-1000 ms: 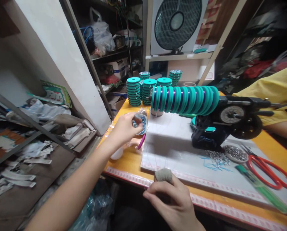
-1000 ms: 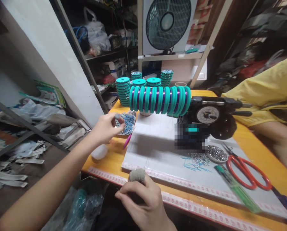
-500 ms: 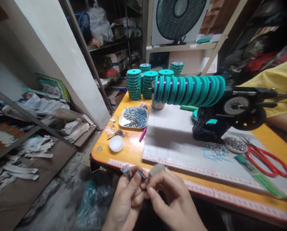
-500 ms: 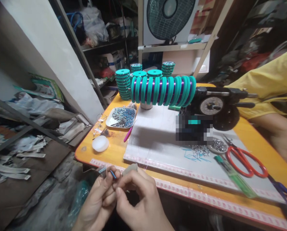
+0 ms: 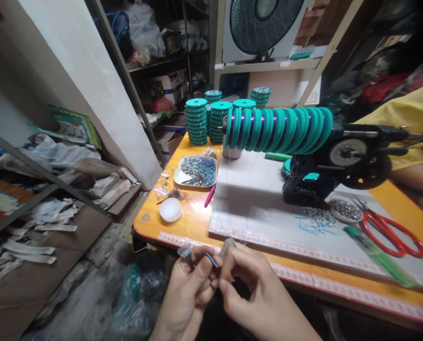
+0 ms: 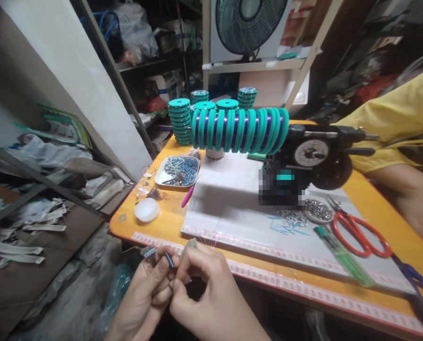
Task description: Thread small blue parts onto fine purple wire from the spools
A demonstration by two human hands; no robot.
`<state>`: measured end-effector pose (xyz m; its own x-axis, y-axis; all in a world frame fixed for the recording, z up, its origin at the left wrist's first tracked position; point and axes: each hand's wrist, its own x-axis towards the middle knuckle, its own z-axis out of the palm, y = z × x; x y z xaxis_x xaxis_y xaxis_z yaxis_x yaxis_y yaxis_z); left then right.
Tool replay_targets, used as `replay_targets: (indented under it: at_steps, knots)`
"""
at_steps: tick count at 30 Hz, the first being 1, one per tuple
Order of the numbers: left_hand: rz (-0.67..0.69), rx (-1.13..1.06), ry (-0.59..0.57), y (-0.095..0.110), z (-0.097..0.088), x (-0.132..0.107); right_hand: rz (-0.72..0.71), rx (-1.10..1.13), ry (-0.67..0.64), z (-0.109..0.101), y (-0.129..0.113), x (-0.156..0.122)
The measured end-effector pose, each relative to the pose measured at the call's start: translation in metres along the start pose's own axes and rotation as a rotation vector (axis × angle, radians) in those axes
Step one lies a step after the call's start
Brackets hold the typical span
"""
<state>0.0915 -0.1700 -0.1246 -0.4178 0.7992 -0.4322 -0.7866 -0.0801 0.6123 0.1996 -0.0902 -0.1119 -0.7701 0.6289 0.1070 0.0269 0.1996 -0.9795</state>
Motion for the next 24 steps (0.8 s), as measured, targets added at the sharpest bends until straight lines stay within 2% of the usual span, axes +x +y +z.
replay_targets:
  at_steps: [5, 8, 12, 16, 20, 24]
  knots:
    - [0.019, 0.030, 0.004, 0.000, -0.001, 0.001, 0.018, 0.008, -0.011, -0.001, 0.003, 0.001]
    - [0.083, 0.071, 0.006, 0.001, -0.001, 0.000, -0.005, -0.018, 0.010, 0.000, 0.005, 0.000]
    - [0.200, 0.140, 0.005, 0.000, -0.002, -0.001, -0.136, -0.156, 0.136, 0.004, 0.011, -0.004]
    - [0.239, 0.145, 0.043, -0.004, -0.003, -0.002, -0.296, -0.285, 0.281, 0.005, 0.020, -0.009]
    - [0.227, 0.143, 0.074, -0.006, -0.004, -0.003, -0.412, -0.325, 0.287, 0.003, 0.025, -0.013]
    - [0.212, 0.173, 0.041, -0.005, -0.006, -0.004, -0.440, -0.316, 0.250, -0.001, 0.023, -0.012]
